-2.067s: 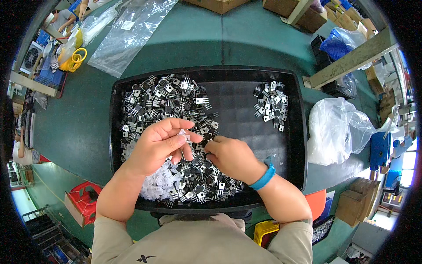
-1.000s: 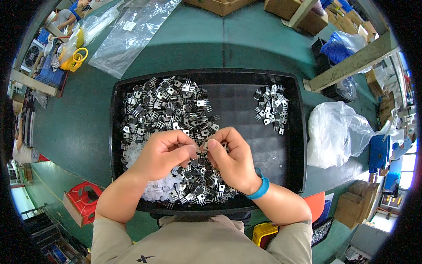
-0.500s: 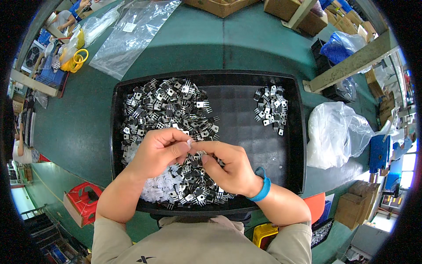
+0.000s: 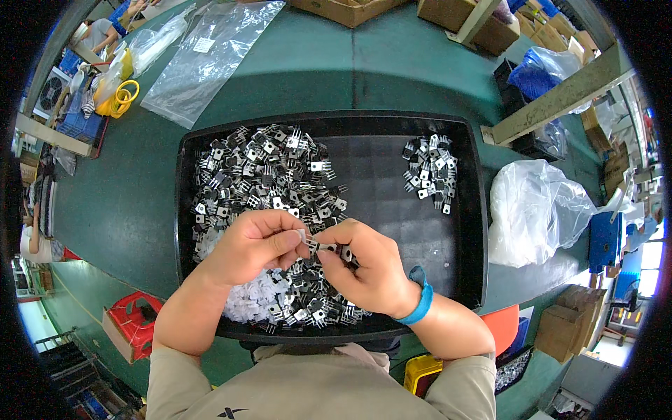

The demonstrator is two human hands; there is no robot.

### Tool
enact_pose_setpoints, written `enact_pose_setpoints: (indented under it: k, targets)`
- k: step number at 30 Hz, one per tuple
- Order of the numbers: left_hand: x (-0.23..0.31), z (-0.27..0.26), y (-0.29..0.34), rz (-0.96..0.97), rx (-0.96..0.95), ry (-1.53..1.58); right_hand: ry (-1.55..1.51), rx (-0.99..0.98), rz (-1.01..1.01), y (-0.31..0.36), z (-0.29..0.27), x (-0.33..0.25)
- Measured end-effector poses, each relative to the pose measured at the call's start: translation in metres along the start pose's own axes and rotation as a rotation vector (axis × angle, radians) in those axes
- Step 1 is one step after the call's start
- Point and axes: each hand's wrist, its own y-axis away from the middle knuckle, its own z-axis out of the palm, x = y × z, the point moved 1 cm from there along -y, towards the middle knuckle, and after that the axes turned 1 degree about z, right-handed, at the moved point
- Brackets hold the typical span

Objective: The person repeatedly picks up small black electronic components and white plastic pieces from a black tray, fits them together by hand, and places the assembled units into a separate pile on the right side of the tray. The process is continuous and repetitive throughout the clip.

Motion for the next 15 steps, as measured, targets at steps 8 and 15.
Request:
enact_pose_setpoints:
  k: [8, 15]
  targets:
    - [0.0019, 0.0012, 0.0007, -0.004, -0.014, -0.017, 0.049, 0.03, -0.016, 0.0012, 0.0022, 0.0007]
    - [0.0012, 0.0031, 0.0003, 0.019, -0.004, -0.125, 0.081, 0.028, 0.003, 0.0011, 0.0049, 0.0025]
